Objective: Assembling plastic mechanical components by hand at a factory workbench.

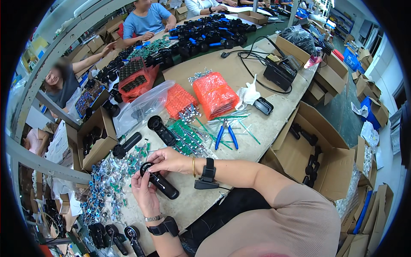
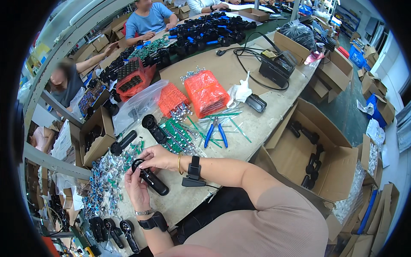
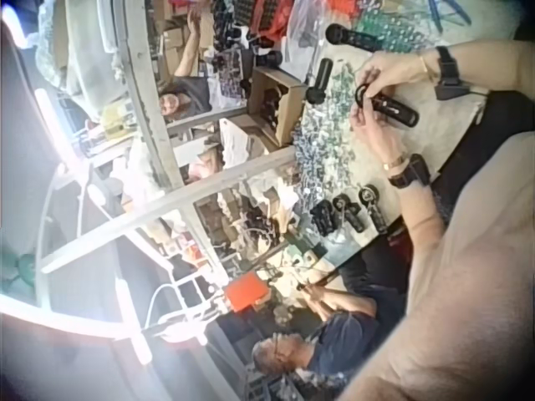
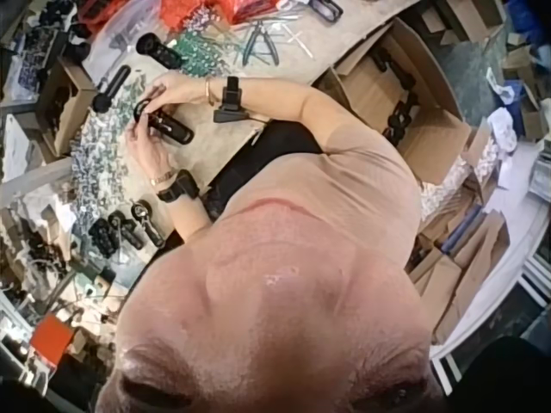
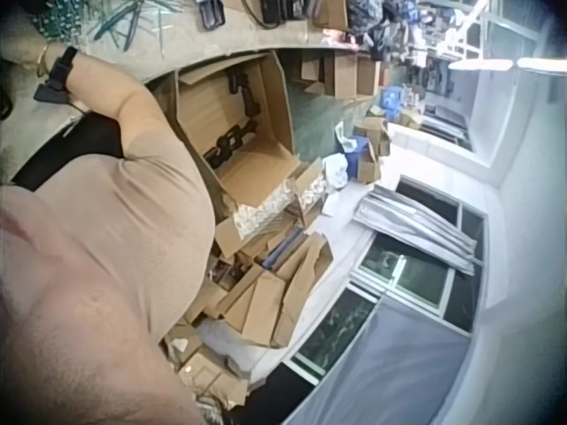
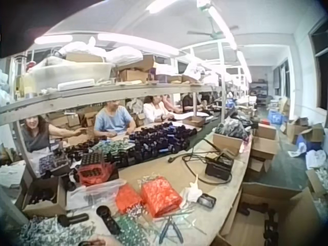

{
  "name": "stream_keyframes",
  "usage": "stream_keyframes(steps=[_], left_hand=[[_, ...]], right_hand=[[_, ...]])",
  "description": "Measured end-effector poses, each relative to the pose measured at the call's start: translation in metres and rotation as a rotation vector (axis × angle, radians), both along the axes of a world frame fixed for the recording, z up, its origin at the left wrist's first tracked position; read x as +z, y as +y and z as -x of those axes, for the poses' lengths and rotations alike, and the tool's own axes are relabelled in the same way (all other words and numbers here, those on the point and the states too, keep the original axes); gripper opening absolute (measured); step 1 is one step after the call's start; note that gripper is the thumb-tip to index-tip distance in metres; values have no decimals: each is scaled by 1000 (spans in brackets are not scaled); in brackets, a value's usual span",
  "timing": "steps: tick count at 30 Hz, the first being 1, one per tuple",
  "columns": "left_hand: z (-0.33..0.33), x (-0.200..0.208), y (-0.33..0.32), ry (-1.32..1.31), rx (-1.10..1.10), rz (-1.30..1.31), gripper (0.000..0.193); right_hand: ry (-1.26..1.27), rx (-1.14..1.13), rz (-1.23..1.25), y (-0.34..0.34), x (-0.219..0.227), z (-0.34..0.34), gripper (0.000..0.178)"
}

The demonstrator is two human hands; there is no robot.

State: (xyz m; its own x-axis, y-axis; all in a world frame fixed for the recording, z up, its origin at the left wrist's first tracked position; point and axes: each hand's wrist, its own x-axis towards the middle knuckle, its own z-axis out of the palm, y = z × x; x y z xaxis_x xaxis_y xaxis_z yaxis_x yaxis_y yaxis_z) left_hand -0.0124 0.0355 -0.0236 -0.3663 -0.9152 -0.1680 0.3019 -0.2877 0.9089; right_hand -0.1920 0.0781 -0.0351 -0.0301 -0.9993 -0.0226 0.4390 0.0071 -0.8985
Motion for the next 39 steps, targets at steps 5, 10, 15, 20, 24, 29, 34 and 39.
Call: stream_keyframes(steps=[5, 10, 15, 20, 24, 29, 34, 39], left_hand=[[2, 0, 2, -11, 22, 31, 22], [3, 0, 3, -7, 13, 35, 22], [0, -1, 0, 2, -9, 3, 24], [-1, -3, -1, 9, -29, -5, 27], [-1, -3, 0, 1, -25, -5, 28], [0, -2, 0, 3, -22, -2, 28], [-1, -2, 0, 4, -24, 2, 29], [0, -1, 1, 6, -24, 2, 28]], right_hand=[[10, -9, -13, 0, 0, 0, 38], [7, 3, -14, 1, 1, 0, 37], [12, 11, -12, 0, 2, 0, 36], [22, 22, -17, 0, 2, 1, 36], [23, 26, -20, -2, -2, 1, 37], [28, 25, -11, -1, -1, 1, 38], [25, 43, -8, -2, -3, 2, 39], [27, 42, -7, -3, -5, 1, 41]])
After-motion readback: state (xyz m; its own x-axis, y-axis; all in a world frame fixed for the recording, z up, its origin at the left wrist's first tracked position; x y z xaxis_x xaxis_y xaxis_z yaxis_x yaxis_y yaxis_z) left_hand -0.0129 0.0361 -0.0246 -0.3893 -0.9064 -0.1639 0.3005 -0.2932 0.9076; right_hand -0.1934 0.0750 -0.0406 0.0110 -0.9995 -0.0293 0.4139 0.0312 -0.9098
